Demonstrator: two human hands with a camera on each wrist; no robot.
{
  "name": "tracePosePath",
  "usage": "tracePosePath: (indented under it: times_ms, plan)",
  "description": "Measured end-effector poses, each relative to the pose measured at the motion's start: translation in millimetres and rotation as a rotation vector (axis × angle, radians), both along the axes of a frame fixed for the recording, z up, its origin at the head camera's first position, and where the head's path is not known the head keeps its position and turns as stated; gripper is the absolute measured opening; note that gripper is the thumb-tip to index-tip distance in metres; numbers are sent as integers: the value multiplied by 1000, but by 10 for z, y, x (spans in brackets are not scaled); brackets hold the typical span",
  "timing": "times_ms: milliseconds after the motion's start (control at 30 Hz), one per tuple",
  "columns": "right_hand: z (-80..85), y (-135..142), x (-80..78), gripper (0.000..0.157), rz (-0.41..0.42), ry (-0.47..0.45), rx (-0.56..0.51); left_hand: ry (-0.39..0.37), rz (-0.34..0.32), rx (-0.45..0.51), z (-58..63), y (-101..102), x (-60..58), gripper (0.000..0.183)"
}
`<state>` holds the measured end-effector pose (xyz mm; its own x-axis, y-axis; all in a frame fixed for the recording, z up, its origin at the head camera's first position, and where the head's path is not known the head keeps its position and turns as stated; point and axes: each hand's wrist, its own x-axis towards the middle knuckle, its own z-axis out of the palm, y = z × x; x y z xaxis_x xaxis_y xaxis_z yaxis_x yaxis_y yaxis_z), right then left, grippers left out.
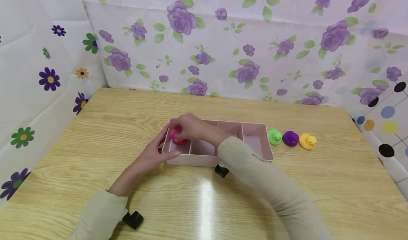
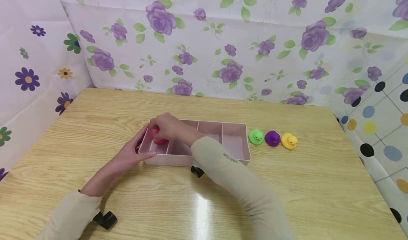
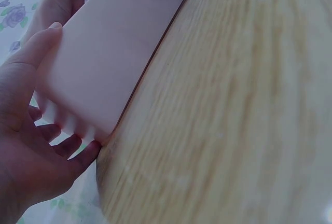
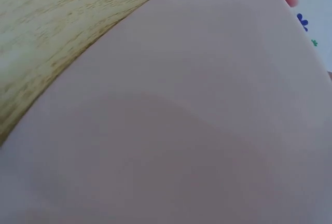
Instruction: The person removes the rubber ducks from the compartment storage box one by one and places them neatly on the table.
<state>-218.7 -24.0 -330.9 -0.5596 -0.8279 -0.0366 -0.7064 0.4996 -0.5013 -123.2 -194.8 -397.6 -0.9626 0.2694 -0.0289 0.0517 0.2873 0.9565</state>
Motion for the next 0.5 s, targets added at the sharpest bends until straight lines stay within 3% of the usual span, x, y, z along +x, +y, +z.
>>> tracePosePath:
  times_ms: [500]
  plan:
    - [-106, -53, 55, 7, -19, 67, -7, -3, -2, 2, 8, -2, 16, 93]
